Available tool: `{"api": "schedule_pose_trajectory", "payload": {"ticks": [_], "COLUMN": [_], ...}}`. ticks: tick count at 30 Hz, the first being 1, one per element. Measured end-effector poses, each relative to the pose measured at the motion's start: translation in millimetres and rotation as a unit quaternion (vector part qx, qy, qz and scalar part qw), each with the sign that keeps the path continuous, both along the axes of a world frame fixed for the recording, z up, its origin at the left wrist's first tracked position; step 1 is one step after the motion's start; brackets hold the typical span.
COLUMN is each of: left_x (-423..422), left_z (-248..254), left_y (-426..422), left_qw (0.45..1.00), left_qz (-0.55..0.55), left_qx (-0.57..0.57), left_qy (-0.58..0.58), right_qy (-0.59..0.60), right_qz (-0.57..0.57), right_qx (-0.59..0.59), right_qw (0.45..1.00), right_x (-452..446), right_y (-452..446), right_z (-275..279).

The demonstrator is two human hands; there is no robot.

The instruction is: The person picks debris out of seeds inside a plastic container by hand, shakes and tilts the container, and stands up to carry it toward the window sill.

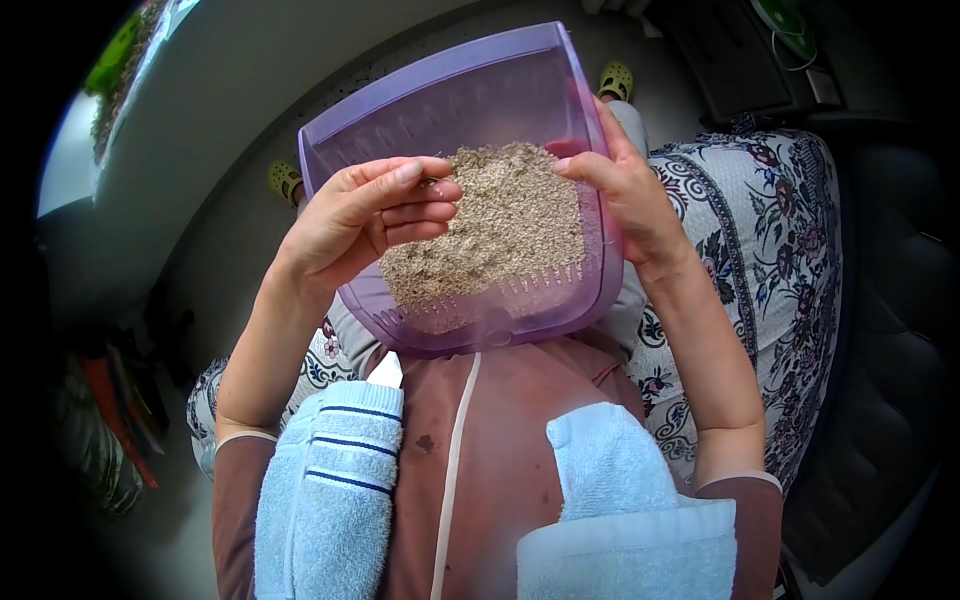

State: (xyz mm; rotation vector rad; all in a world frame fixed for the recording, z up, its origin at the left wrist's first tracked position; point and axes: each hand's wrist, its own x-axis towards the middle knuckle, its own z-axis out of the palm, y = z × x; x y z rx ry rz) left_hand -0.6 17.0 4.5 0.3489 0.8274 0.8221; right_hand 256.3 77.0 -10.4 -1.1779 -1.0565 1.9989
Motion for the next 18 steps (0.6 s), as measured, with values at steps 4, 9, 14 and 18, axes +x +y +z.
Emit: {"api": "schedule_pose_trajectory", "payload": {"ticks": [4,9,14,18], "left_x": [1,1,-1,11], "left_z": [1,-3,-4,2], "left_y": [-1,-4,-6,-15], "left_qw": [1.000,1.000,0.985,0.418], "left_qz": [0.002,0.005,-0.015,0.029], "left_qx": [-0.008,0.020,0.085,0.554], "left_qy": [-0.006,0.011,0.151,0.719], "right_qy": [0.001,0.013,0.009,-0.013], "right_qz": [0.000,-0.002,-0.002,0.001], "right_qx": [0.005,0.003,-0.001,0.000], "right_qw": [1.000,1.000,1.000,1.000], "right_x": [0,1,2,2], "right_y": [0,0,0,-2], "right_z": [0,-3,-4,1]}}
